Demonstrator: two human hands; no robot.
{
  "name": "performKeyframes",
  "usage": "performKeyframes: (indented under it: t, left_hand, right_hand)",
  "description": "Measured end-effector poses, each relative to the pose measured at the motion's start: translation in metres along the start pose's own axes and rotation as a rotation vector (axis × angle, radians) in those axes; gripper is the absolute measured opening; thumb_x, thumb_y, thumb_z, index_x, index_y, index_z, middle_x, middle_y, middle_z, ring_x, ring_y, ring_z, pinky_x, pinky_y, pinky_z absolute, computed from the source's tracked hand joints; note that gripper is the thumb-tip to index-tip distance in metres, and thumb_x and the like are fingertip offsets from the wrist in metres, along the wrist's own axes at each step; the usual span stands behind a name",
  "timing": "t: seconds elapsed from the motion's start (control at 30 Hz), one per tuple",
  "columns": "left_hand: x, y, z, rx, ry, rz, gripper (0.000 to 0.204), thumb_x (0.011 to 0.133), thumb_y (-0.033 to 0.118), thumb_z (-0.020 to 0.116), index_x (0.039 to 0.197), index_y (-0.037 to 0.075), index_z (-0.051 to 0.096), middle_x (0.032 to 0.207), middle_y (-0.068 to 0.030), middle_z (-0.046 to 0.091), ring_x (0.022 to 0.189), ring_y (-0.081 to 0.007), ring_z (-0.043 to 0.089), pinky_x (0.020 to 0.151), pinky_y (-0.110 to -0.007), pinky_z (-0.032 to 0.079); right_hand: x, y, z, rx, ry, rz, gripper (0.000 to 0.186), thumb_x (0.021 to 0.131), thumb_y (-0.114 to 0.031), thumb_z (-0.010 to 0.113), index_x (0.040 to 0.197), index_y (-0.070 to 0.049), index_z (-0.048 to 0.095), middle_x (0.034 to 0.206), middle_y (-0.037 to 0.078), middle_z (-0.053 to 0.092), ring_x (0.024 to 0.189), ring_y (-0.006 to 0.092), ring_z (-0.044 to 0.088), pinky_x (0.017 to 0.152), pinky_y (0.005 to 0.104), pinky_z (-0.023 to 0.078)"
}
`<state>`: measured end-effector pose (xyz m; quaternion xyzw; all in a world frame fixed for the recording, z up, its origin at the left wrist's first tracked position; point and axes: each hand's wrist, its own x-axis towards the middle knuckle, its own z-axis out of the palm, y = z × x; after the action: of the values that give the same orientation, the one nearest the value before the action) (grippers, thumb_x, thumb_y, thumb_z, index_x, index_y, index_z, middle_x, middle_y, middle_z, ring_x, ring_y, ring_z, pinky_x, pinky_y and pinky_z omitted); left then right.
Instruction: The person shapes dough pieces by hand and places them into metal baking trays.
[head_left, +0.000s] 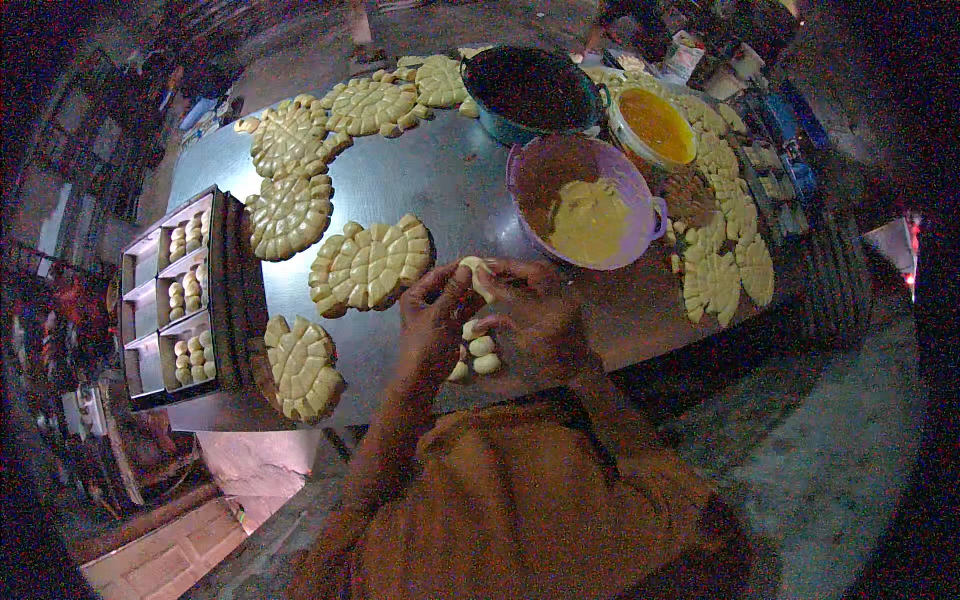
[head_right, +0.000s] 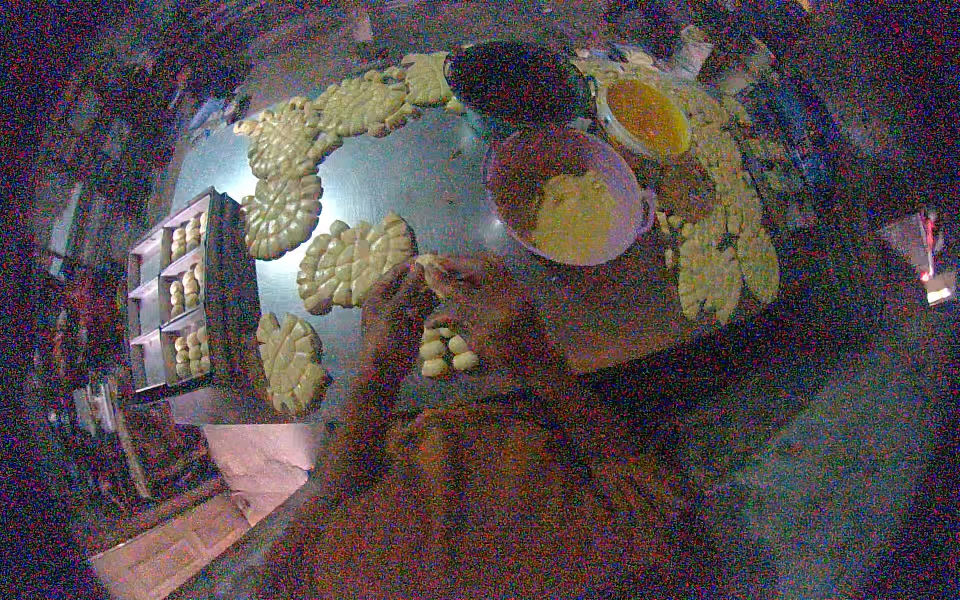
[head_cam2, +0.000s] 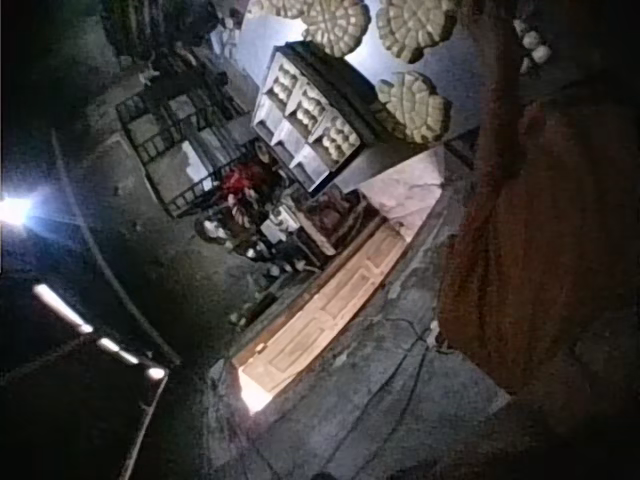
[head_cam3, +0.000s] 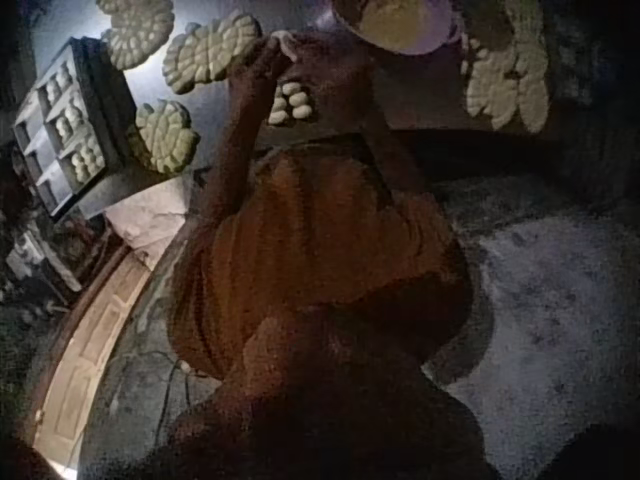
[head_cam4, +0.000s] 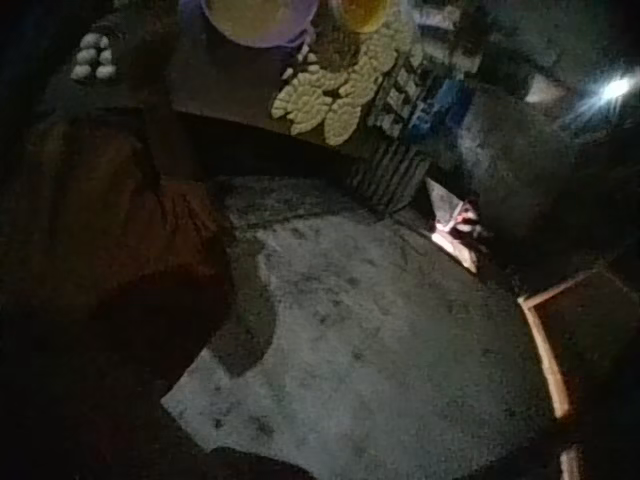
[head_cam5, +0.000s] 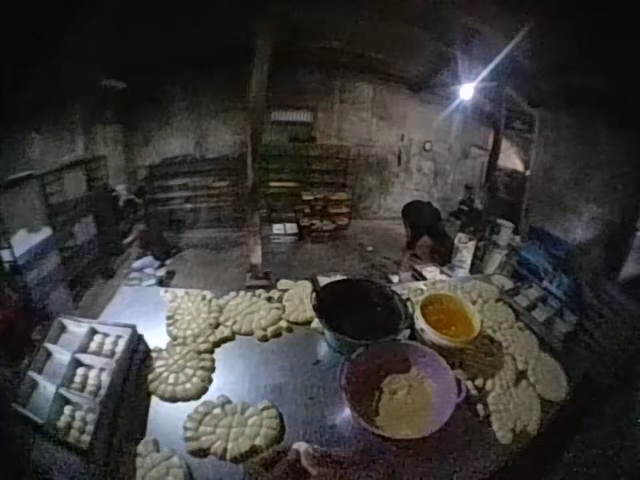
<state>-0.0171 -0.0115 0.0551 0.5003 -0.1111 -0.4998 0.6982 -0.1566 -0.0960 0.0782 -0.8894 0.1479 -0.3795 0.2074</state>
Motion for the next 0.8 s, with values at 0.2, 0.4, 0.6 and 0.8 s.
performKeyframes:
  t: [0.2,0.4,0.6,0.8]
  left_hand:
    - [-0.003,-0.001,-0.003,0.226,-0.095,0.098,0.029,0.098,0.021,0.065,0.114,-0.003,0.068,0.104,-0.01,0.071,0.095,-0.0178,0.068,0.086,-0.032,0.057]
    - [-0.006,-0.003,-0.009,0.421,-0.234,0.186,0.027,0.099,0.02,0.064,0.112,-0.003,0.069,0.1,-0.009,0.073,0.088,-0.0152,0.066,0.082,-0.031,0.053]
    - [-0.001,-0.012,-0.01,0.597,-0.214,0.215,0.026,0.095,0.022,0.069,0.104,-0.002,0.072,0.092,-0.0084,0.073,0.083,-0.014,0.065,0.078,-0.031,0.052]
    - [-0.001,-0.013,-0.006,0.63,-0.199,0.251,0.026,0.092,0.014,0.072,0.112,-0.001,0.068,0.099,-0.0109,0.072,0.091,-0.0175,0.067,0.084,-0.033,0.054]
  right_hand:
    - [-0.009,0.024,-0.005,-0.287,-0.171,-0.29,0.045,0.079,-0.004,0.071,0.123,-0.008,0.068,0.111,0.012,0.067,0.099,0.0284,0.066,0.083,0.0418,0.058]
    - [-0.007,0.029,-0.004,-0.286,-0.153,-0.022,0.036,0.083,-0.009,0.072,0.119,-0.007,0.07,0.101,0.01,0.069,0.094,0.0296,0.068,0.078,0.0409,0.058]
    - [-0.008,0.043,-0.004,0.164,-0.315,0.274,0.018,0.092,-0.017,0.07,0.104,-0.006,0.076,0.103,0.013,0.074,0.089,0.0276,0.072,0.08,0.0374,0.058]
    - [0.002,0.041,-0.019,0.309,-0.482,0.664,0.021,0.09,-0.024,0.074,0.092,-0.004,0.079,0.105,0.011,0.075,0.09,0.0161,0.07,0.08,0.0308,0.055]
